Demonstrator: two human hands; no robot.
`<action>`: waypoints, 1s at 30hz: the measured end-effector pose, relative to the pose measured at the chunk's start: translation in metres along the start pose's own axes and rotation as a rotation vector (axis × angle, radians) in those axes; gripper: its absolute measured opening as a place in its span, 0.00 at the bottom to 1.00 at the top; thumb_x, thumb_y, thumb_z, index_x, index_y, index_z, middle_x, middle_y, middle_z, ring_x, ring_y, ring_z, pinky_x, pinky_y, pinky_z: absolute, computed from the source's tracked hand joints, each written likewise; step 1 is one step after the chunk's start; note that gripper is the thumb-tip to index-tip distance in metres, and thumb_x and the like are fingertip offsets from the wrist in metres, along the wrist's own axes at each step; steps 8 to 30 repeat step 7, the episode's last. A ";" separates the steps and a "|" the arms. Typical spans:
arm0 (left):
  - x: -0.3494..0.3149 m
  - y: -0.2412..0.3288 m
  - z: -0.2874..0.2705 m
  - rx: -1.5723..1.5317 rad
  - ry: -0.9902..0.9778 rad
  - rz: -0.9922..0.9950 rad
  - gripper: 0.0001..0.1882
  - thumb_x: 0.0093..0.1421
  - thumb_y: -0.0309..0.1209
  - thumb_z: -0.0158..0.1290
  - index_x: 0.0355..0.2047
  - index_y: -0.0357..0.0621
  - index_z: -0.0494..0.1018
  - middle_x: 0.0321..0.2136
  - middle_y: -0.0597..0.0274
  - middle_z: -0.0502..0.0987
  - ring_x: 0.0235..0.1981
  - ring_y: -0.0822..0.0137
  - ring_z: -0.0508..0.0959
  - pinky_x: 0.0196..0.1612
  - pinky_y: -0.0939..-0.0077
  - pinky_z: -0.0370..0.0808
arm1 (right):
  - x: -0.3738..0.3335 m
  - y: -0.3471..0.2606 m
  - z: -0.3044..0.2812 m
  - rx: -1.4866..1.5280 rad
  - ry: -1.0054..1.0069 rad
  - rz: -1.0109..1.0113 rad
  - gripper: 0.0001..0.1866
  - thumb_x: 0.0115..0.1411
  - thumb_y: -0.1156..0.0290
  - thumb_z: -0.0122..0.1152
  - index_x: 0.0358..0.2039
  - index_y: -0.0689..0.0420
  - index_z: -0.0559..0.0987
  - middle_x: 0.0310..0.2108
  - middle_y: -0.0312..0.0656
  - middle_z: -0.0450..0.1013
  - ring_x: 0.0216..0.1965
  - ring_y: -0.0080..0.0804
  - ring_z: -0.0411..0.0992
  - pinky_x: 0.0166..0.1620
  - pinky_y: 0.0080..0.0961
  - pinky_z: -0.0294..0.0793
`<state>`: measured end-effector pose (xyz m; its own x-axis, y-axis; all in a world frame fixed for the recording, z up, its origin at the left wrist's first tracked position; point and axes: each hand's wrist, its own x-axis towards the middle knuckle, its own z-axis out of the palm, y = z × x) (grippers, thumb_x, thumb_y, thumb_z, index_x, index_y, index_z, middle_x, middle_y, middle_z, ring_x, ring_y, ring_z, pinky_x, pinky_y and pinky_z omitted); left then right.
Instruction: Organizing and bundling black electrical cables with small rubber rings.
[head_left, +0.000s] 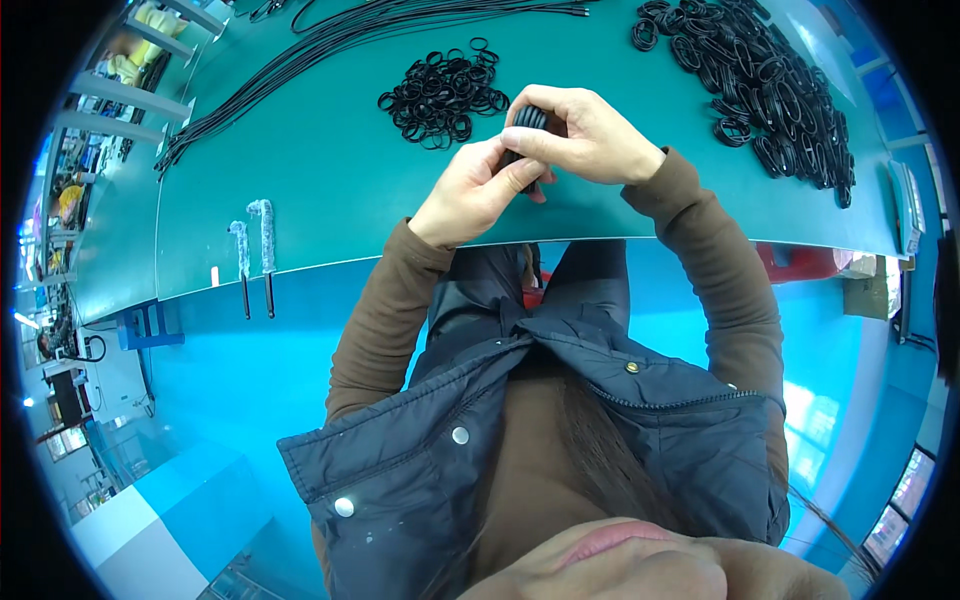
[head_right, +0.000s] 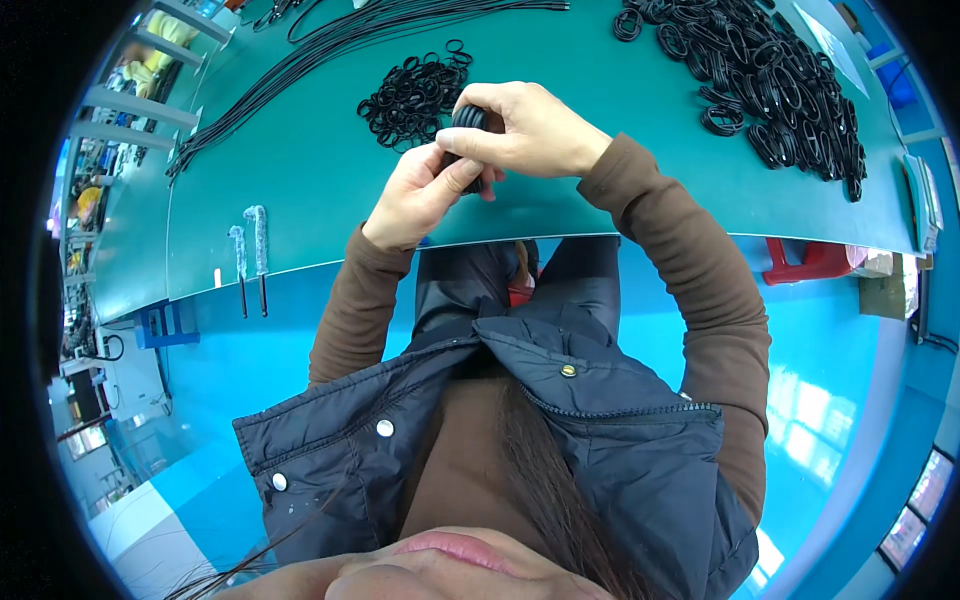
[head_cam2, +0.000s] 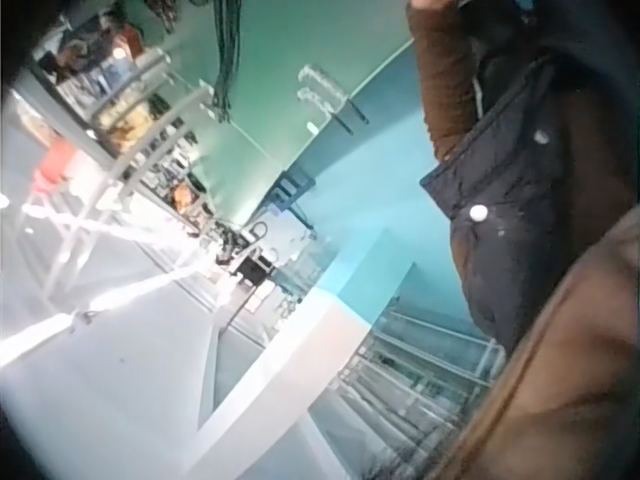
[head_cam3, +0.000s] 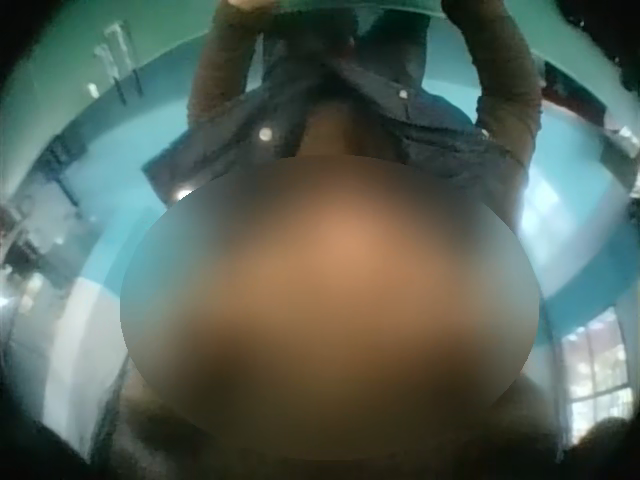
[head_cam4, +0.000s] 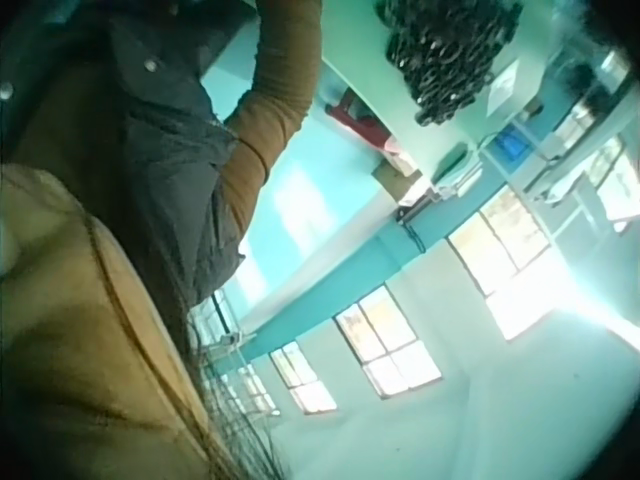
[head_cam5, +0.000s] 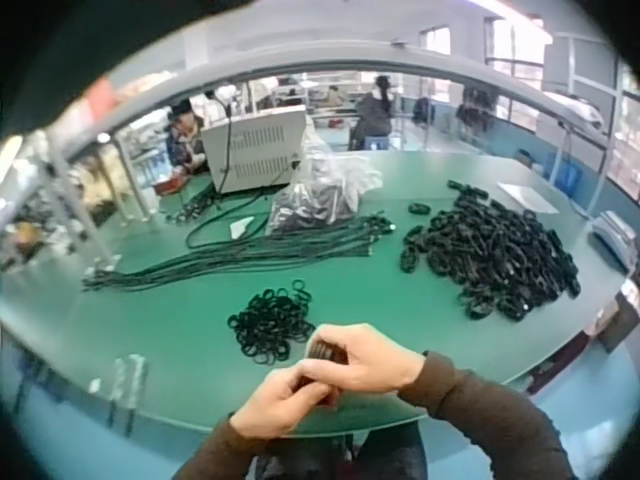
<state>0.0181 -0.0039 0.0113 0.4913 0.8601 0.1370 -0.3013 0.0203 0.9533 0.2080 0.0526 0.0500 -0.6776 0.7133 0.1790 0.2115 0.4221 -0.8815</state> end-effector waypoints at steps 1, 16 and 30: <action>0.000 0.003 0.003 0.006 0.007 -0.019 0.11 0.65 0.28 0.49 0.42 0.32 0.70 0.41 0.45 0.76 0.36 0.62 0.76 0.43 0.68 0.76 | 0.001 0.003 0.002 -0.007 -0.002 -0.002 0.11 0.62 0.64 0.58 0.39 0.59 0.76 0.25 0.39 0.73 0.23 0.22 0.69 0.24 0.13 0.67; -0.012 -0.018 -0.006 -0.379 0.147 0.028 0.16 0.64 0.29 0.50 0.49 0.31 0.68 0.41 0.45 0.75 0.46 0.53 0.77 0.52 0.59 0.76 | -0.001 0.016 0.007 -0.030 0.085 -0.022 0.11 0.62 0.63 0.58 0.36 0.59 0.76 0.26 0.40 0.73 0.23 0.22 0.69 0.24 0.13 0.67; -0.012 -0.018 -0.006 -0.379 0.147 0.028 0.16 0.64 0.29 0.50 0.49 0.31 0.68 0.41 0.45 0.75 0.46 0.53 0.77 0.52 0.59 0.76 | -0.001 0.016 0.007 -0.030 0.085 -0.022 0.11 0.62 0.63 0.58 0.36 0.59 0.76 0.26 0.40 0.73 0.23 0.22 0.69 0.24 0.13 0.67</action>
